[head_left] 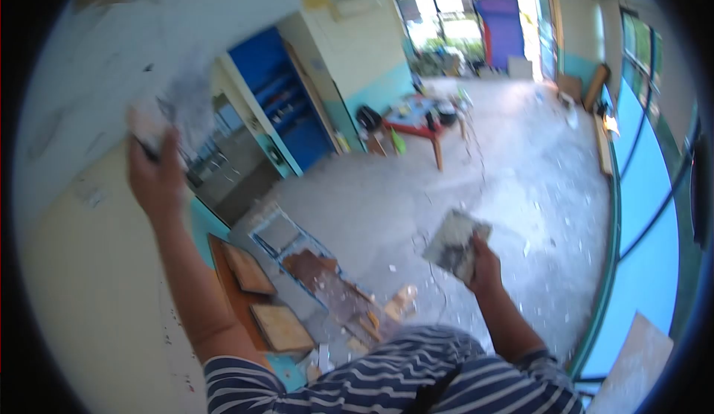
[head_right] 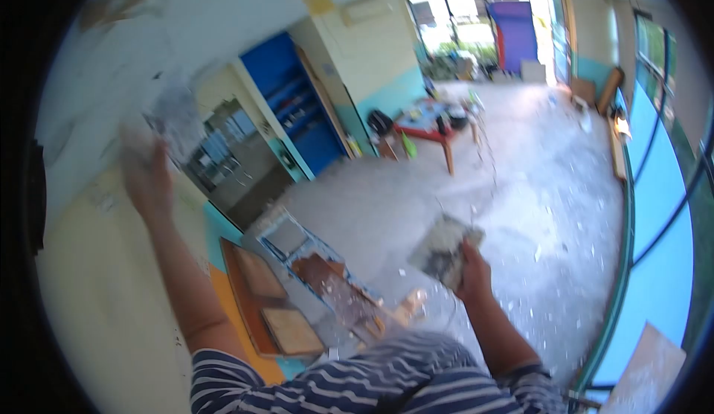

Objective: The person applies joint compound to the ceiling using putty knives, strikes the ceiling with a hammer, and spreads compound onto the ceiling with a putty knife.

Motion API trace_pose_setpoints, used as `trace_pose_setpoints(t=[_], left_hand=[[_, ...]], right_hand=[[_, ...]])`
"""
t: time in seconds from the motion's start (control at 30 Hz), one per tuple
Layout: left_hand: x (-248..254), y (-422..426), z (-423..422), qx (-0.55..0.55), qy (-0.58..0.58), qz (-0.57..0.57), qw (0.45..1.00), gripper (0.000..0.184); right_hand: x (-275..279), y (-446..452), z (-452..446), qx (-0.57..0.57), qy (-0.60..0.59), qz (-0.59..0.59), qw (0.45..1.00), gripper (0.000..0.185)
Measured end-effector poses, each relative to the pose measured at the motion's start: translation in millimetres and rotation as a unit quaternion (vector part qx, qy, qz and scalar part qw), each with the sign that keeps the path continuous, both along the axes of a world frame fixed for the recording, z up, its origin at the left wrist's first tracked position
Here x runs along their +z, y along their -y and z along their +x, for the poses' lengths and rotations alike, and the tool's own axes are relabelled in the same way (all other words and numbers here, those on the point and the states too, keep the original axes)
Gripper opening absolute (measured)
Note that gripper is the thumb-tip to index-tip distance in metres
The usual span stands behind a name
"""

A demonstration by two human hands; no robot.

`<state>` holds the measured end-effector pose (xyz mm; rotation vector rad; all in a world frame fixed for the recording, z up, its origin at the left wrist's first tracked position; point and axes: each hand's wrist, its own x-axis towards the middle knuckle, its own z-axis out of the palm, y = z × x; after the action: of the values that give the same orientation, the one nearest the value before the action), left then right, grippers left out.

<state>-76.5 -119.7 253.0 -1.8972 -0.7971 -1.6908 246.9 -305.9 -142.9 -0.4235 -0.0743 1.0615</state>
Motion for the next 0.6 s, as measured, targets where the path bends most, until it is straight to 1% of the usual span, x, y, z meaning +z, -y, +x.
trace_pose_setpoints(t=[0.03,0.07,0.1,0.13,0.17,0.23,0.3,0.4,0.5,0.6], left_hand=[[-49,-11,5,-0.012,-0.051,-0.029,0.998,0.045],[-97,-23,12,-0.077,-0.078,-0.046,0.993,0.043],[-138,-20,25,-0.113,-0.080,-0.159,0.978,0.040],[-178,-12,37,-0.087,-0.105,-0.211,0.968,0.041],[-219,-1,45,-0.135,-0.104,-0.290,0.942,0.040],[-270,16,64,-0.228,-0.149,-0.220,0.937,0.032],[-299,41,77,-0.340,-0.129,-0.279,0.889,0.029],[-308,63,88,-0.378,-0.263,-0.206,0.864,0.035],[-319,60,101,-0.399,-0.245,-0.208,0.859,0.040],[-316,56,110,-0.416,-0.236,-0.236,0.846,0.041]], right_hand=[[3,-1,1,-0.008,0.005,-0.009,1.000,0.041],[12,-1,1,-0.009,0.010,-0.007,1.000,0.040],[19,-2,2,-0.014,0.016,-0.007,1.000,0.040],[24,-2,1,-0.031,0.015,-0.013,0.999,0.039],[23,2,-2,-0.048,0.018,-0.015,0.999,0.038],[22,1,-4,-0.086,0.025,-0.021,0.996,0.038],[23,2,-7,-0.125,0.038,-0.031,0.991,0.039],[26,5,-13,-0.176,0.068,-0.046,0.981,0.042],[30,6,-18,-0.208,0.109,-0.044,0.971,0.042],[27,6,-18,-0.231,0.152,-0.051,0.960,0.042]])
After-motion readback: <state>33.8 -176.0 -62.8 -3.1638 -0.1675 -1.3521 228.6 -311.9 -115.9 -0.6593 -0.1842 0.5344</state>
